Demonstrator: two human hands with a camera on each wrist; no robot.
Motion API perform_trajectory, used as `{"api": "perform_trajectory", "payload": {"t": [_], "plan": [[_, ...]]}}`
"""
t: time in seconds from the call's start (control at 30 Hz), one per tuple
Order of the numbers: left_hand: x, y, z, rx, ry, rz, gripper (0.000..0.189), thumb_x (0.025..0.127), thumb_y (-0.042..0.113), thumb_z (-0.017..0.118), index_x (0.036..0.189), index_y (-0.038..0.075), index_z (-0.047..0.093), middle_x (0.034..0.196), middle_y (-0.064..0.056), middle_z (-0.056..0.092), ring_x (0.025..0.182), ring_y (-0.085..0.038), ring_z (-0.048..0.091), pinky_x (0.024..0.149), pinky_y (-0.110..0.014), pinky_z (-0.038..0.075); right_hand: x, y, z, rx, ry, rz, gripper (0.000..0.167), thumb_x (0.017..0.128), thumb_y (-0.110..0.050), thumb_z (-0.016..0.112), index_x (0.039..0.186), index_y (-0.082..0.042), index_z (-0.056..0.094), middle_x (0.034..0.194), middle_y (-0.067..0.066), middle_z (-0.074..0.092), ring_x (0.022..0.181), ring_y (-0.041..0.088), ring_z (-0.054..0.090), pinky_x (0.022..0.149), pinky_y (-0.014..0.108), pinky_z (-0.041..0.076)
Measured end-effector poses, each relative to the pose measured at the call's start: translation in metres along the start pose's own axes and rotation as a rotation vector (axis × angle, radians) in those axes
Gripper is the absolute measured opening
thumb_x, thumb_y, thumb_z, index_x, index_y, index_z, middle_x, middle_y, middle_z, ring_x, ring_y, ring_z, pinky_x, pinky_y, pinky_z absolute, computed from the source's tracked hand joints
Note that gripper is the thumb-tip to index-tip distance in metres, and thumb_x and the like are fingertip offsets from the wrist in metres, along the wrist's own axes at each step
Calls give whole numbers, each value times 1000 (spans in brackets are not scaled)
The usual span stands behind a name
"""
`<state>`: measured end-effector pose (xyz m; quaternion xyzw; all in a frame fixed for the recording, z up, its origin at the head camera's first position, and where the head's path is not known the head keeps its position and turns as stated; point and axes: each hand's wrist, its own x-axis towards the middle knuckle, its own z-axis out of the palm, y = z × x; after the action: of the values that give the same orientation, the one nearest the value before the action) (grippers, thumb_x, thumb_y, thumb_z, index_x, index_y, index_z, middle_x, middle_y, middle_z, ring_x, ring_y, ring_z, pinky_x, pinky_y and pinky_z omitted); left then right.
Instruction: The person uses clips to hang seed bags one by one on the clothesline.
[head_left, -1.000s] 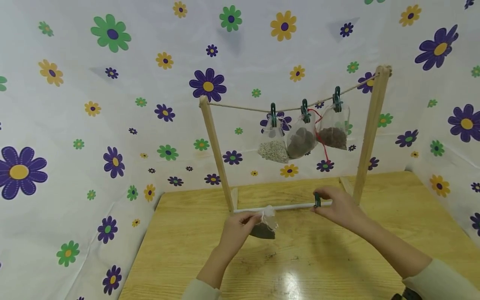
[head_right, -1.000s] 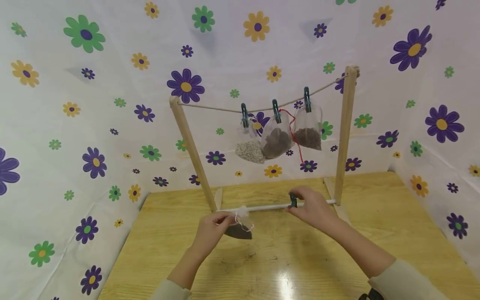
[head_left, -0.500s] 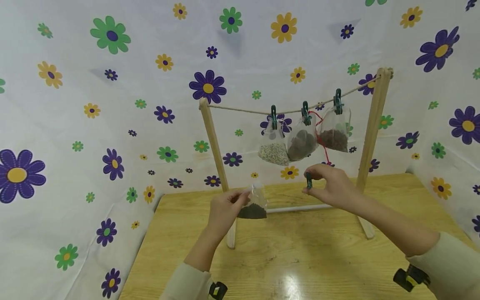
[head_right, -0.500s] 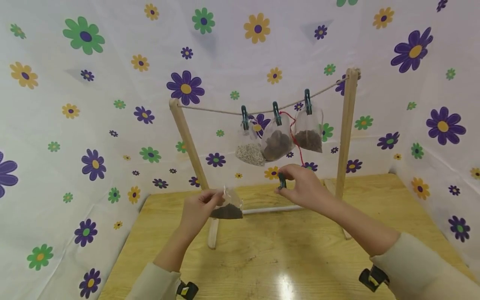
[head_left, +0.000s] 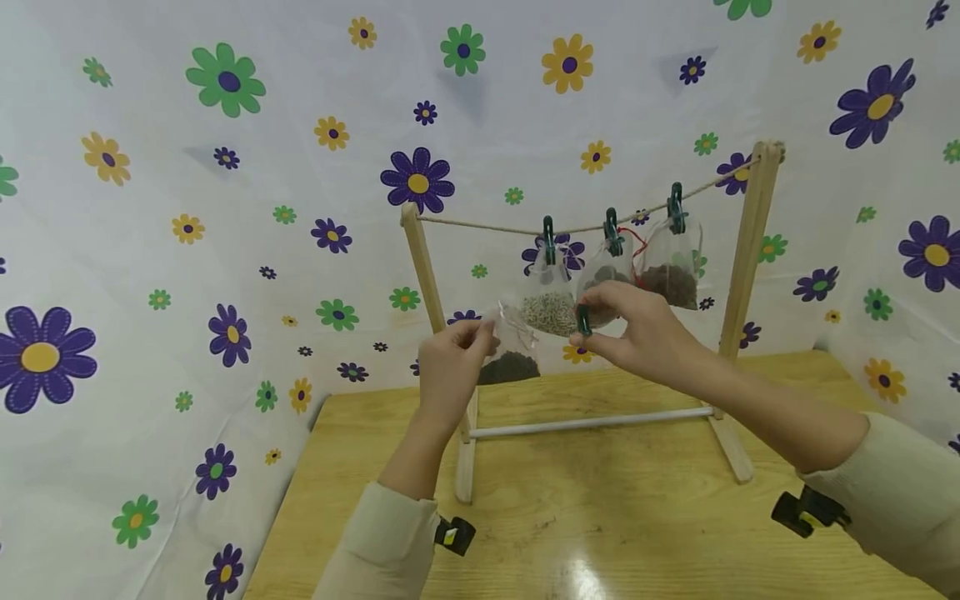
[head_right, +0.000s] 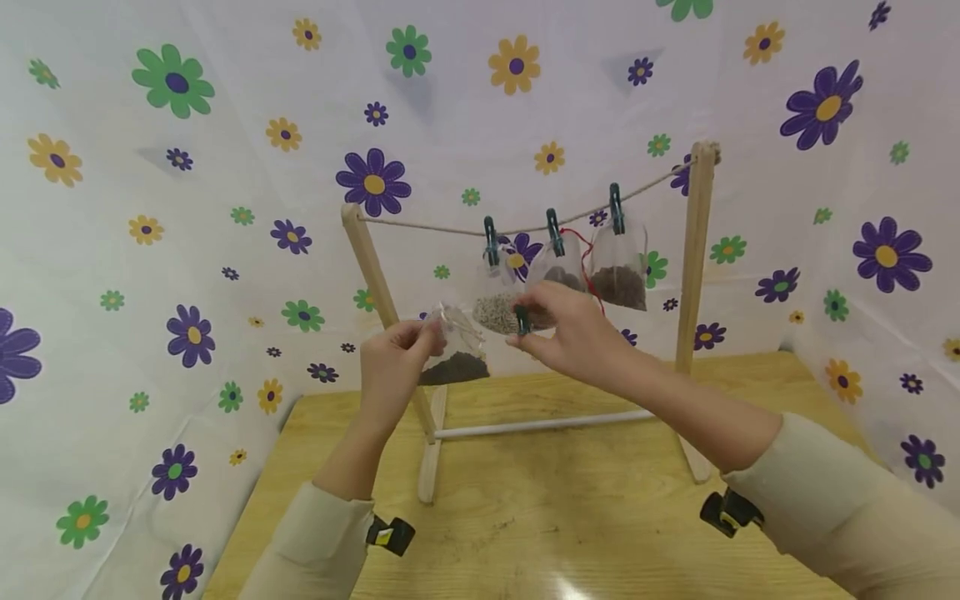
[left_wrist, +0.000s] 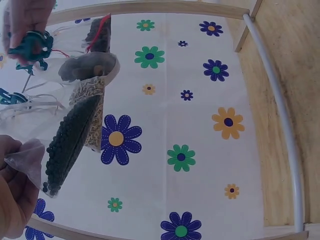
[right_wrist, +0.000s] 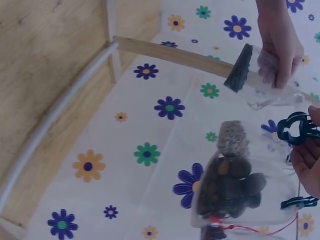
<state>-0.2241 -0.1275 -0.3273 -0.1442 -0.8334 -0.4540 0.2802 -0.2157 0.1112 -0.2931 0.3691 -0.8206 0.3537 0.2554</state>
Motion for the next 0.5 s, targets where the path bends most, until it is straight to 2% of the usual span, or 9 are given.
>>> {"api": "perform_trajectory", "payload": {"t": [0.1, 0.3, 0.4, 0.5], "plan": [[12, 3, -1, 41, 22, -54, 22, 93, 16, 60, 82, 2, 73, 70, -7, 71, 63, -17, 68, 51, -19, 46, 14, -7, -3, 26, 71, -14, 31, 73, -5, 80, 99, 1, 65, 94, 10, 67, 86, 24, 64, 74, 39, 52], [37, 7, -3, 114, 58, -71, 23, 94, 16, 58, 89, -1, 73, 74, -11, 72, 67, -21, 70, 58, -31, 52, 45, -18, -15, 121, 148, 19, 23, 74, -4, 79, 93, 0, 65, 100, 11, 69, 96, 22, 62, 83, 32, 49], [46, 9, -4, 158, 39, -70, 23, 94, 15, 57, 90, -3, 72, 75, -11, 72, 67, -21, 70, 61, -35, 54, 60, -21, -18, 211, 156, 62, 18, 78, -2, 75, 90, 2, 63, 102, 13, 68, 99, 20, 62, 91, 33, 48], [52, 12, -6, 222, -2, -65, 23, 94, 14, 57, 88, -2, 72, 73, -10, 71, 64, -20, 69, 57, -32, 53, 72, -25, -19, 298, 159, 121, 15, 81, -2, 72, 88, 4, 61, 103, 14, 66, 102, 18, 61, 97, 32, 45]]}}
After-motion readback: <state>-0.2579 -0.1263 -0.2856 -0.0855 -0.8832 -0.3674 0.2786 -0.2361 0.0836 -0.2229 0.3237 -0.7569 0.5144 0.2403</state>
